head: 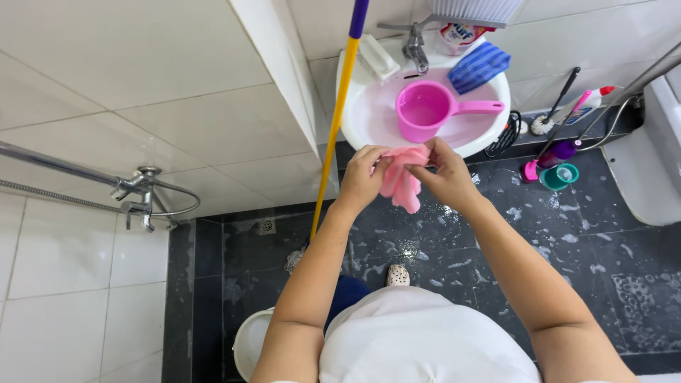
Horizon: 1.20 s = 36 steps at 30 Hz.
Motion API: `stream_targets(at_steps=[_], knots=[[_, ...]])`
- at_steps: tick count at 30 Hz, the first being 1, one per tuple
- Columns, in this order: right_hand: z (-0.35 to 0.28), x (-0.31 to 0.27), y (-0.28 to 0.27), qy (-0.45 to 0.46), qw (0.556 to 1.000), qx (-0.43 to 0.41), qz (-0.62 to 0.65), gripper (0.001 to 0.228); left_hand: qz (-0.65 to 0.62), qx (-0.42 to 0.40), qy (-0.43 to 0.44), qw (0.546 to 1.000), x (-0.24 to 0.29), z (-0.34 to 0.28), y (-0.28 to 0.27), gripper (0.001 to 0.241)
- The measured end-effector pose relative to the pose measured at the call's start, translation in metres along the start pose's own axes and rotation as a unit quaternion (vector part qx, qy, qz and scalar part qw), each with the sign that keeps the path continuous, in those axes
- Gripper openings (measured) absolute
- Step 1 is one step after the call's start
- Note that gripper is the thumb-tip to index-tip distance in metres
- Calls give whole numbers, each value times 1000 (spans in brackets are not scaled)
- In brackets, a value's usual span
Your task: The person washes a pink cloth in a sink, then fills a bucket with water from a shower head. They dip a mop into the bucket, wring it out, and proceed to mop the bathroom floor, repeatedly dipping and wringing the mop as they clean around the toilet and sink.
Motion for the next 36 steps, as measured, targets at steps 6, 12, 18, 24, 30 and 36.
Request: stream_targets(at_steps=[6,12,18,24,30,36], knots=[[13,-3,-47,11,994,82,71,25,39,-40,-31,998,8,13,35,22],[10,-24,-70,13,984,122,130,28,-37,-168,-153,973,-7,35,77,31],[29,-34,-87,6,985,150,88,25,-171,-215,-171,946,-56,58,108,28],[41,-38,-91,7,983,179,29,25,-341,-129,-144,920,-68,101,107,22],[67,-40,-80,-13,980,177,-94,40,-398,-110,-153,898,-63,121,112,20],[94,-54,-76,22,971,105,-212,67,-377,-185,-120,899,-42,140,113,19]])
Point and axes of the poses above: each hand's wrist, its own z-axis towards the middle knuckle, its own y-axis out of the palm, x = y × z, the point moved 2 cm from there along z, towards the middle knuckle, and after that the axes turned 12 degrees about x, right-handed, at the moved point
